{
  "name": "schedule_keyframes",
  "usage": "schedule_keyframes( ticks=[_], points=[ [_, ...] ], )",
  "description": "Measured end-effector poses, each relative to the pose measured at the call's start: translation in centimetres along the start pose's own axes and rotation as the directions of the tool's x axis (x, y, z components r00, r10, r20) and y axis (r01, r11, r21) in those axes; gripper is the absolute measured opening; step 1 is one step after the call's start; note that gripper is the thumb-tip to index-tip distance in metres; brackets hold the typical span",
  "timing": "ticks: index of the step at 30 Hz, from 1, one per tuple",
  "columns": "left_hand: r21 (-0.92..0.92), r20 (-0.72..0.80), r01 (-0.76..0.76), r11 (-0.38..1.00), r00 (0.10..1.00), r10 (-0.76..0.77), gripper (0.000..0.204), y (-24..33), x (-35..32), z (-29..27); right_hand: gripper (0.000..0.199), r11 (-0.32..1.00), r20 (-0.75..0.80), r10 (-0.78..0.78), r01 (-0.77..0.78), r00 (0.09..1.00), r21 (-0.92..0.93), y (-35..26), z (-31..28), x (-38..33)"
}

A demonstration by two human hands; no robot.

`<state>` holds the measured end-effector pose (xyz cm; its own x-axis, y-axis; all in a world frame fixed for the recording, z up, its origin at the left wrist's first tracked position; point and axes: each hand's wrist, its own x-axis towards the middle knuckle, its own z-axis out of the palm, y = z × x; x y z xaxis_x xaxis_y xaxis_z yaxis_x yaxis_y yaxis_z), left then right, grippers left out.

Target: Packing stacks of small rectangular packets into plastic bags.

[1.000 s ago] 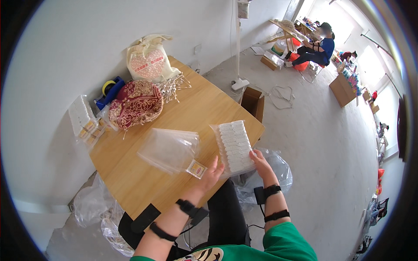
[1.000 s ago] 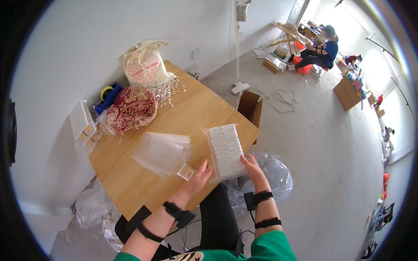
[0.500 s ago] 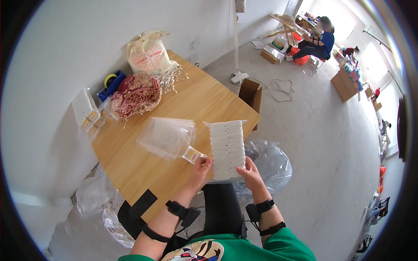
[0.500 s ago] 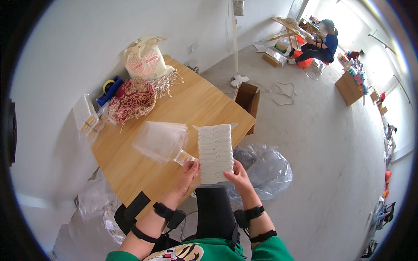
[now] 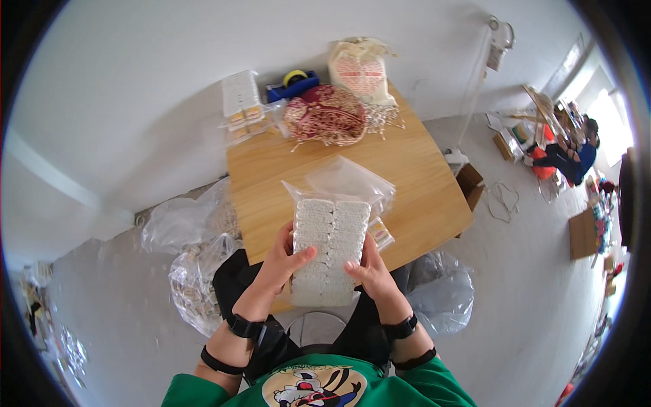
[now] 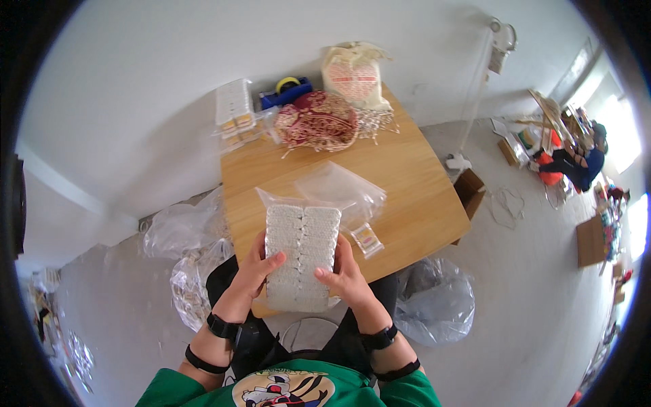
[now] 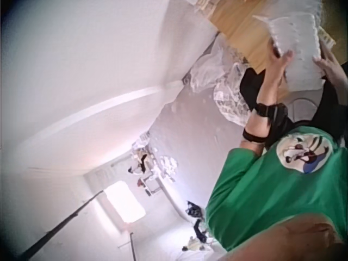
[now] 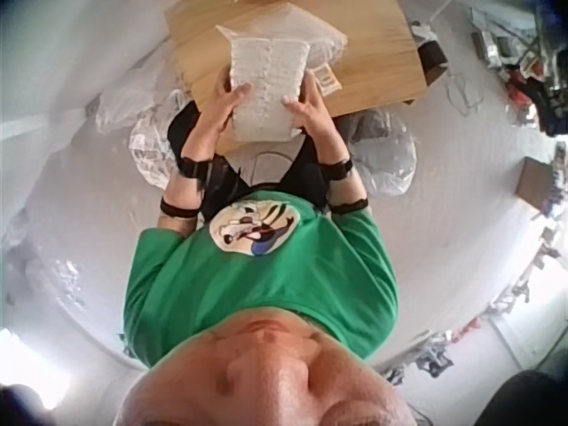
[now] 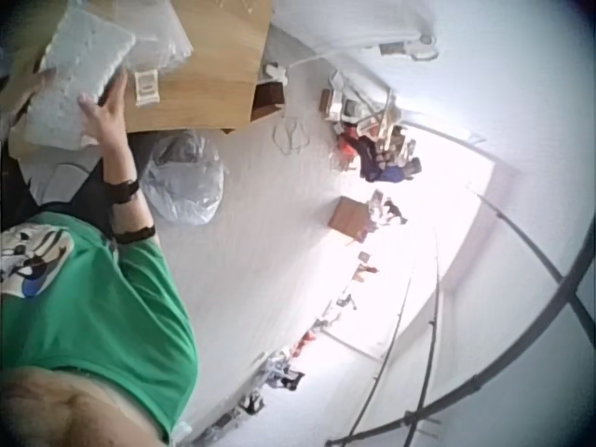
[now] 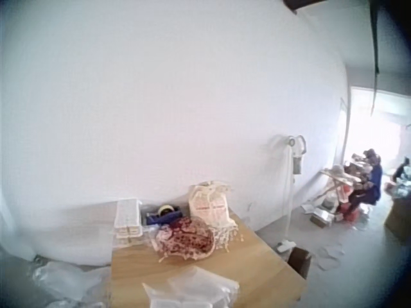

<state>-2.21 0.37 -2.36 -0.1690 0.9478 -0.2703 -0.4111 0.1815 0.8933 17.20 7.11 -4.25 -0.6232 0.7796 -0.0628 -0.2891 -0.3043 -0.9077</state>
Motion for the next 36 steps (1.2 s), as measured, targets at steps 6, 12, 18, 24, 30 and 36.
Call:
schedule_keyframes(
  ticks=[6,12,18,24,30,36],
  points=[
    [-0.089,-0.11,-0.074,0.993,0.992,0.064,0.091,0.7,-3.2,-3.0,0.087,0.999,0.012,0.033,-0.032,0.999,-0.025,0.5,4.9,2.5],
    [-0.054,-0.195,-0.091,0.994,0.978,0.079,0.1,1.6,-3.0,-6.1,0.082,0.989,0.092,0.13,-0.123,0.987,-0.078,1.2,6.5,3.3],
    [-0.112,-0.171,-0.099,0.989,0.982,0.078,0.099,1.9,-2.4,-6.2,0.081,0.987,0.063,0.162,-0.161,0.985,-0.01,1.7,7.1,4.2],
    [-0.131,-0.184,-0.076,0.988,0.982,0.052,0.093,1.5,-1.9,-6.5,0.08,0.984,0.124,0.179,-0.178,0.976,-0.016,2.2,6.0,5.6],
    [-0.088,-0.165,-0.065,0.994,0.985,0.05,0.086,2.0,-1.9,-5.8,0.071,0.991,0.004,0.107,-0.106,0.994,-0.083,0.6,6.9,6.4],
    [-0.157,-0.205,-0.103,0.982,0.976,0.069,0.082,1.6,-0.5,-5.5,0.064,0.983,-0.025,0.178,-0.179,0.984,-0.039,0.6,6.5,6.9]
  ],
)
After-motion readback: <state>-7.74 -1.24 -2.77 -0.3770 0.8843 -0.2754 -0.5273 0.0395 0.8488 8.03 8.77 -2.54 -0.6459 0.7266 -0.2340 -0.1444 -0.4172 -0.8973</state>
